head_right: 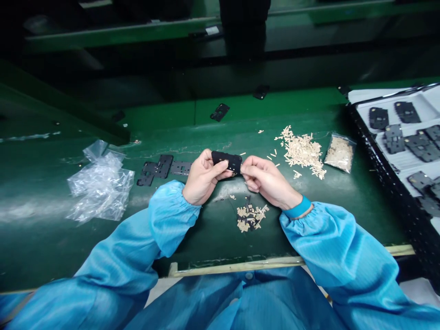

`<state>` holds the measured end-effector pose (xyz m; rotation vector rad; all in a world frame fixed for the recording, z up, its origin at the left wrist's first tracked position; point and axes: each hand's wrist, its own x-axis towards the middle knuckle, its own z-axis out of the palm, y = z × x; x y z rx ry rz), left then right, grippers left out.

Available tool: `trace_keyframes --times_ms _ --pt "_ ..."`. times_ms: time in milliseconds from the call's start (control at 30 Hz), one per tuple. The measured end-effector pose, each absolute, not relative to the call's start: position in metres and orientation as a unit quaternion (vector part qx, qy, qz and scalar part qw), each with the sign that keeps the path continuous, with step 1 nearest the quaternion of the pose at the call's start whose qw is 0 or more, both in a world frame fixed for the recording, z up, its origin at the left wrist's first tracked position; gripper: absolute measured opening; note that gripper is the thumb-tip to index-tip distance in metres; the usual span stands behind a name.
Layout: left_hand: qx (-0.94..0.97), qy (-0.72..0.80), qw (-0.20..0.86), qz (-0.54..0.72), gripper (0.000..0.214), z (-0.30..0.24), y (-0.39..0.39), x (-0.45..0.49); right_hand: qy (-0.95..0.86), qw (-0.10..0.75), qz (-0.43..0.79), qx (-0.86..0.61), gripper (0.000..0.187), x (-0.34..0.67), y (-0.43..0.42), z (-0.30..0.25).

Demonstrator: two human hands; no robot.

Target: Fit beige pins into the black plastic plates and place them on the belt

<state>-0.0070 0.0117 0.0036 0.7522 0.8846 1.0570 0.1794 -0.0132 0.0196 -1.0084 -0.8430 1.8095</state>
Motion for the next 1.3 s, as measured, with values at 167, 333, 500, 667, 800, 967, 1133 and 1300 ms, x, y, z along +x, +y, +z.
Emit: trace_keyframes --times_ms 167,333,500,667,800,967,1133,1300 --pt "0.352 0.396 0.708 0.466 0.052 0.002 0.012 -0.007 -0.333 0.496 0.673 -0.436 0.019 0.180 -0.013 0.018" --pt "0.360 0.398 0.708 0.459 0.053 0.002 0.012 -0.008 -0.305 0.481 0.732 -0.373 0.023 0.175 -0.016 0.020" --pt "0.361 0.418 0.688 0.471 0.056 0.001 0.011 -0.006 -0.368 0.490 0.681 -0.402 0.018 0.177 -0.016 0.020" --pt "0.381 0.441 0.668 0.463 0.055 0.000 0.011 -0.006 -0.495 0.486 0.509 -0.509 0.028 0.178 -0.015 0.016" --pt "0.371 0.448 0.668 0.464 0.054 0.000 0.012 -0.006 -0.504 0.473 0.514 -0.508 0.026 0.179 -0.015 0.016" --pt "0.391 0.436 0.681 0.439 0.053 0.003 0.013 -0.005 -0.506 0.462 0.504 -0.527 0.032 0.181 -0.012 0.019" --pt "0.417 0.446 0.684 0.400 0.047 0.005 0.014 -0.008 -0.522 0.427 0.516 -0.527 0.036 0.184 -0.011 0.016" --pt "0.443 0.433 0.708 0.340 0.038 0.006 0.038 -0.020 -0.476 0.369 0.601 -0.525 0.036 0.191 0.006 0.016"
